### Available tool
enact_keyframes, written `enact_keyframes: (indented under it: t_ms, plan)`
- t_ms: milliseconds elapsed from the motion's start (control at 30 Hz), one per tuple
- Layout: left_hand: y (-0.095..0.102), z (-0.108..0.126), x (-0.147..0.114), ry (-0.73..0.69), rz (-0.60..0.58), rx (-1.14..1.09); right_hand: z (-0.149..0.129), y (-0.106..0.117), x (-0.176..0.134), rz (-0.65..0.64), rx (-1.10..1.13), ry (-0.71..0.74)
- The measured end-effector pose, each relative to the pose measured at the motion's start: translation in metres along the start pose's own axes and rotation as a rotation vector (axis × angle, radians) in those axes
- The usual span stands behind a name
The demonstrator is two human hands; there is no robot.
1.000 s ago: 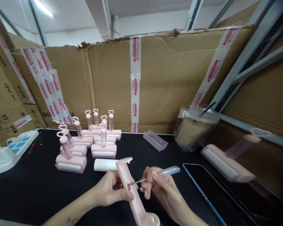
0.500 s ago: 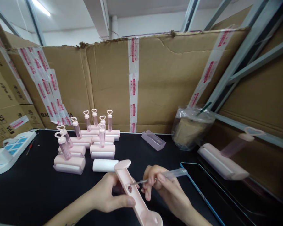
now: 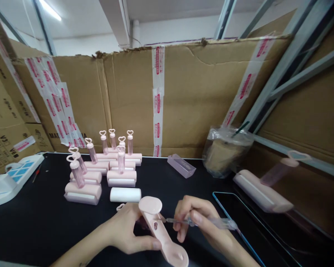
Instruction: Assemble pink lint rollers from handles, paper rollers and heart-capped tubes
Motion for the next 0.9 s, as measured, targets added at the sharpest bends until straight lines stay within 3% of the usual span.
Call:
enact_keyframes:
  t_ms: [200, 667, 900]
  plan:
    - [-0.002, -0.003, 0.000, 0.005, -0.009, -0.070, 0.007, -0.002, -0.002, 0.175, 0.023, 0.102]
    - [-0.006, -0.007, 0.002, 0.051, -0.100, -0.342, 0.009, -0.006, -0.003, 0.119, 0.100, 0.057]
    - [-0.011, -0.001, 0.000, -0.047, -0.110, -0.129, 0.023, -0.001, 0.000, 0.068, 0.149, -0.009]
Point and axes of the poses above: each hand's wrist, its own x-axis towards the middle knuckle, its own y-axis out of the back of the hand, z = x × y, the point moved 1 cm from there along x, towards the middle knuckle, and after that the axes turned 14 degrees about x, right-handed, at the moved point
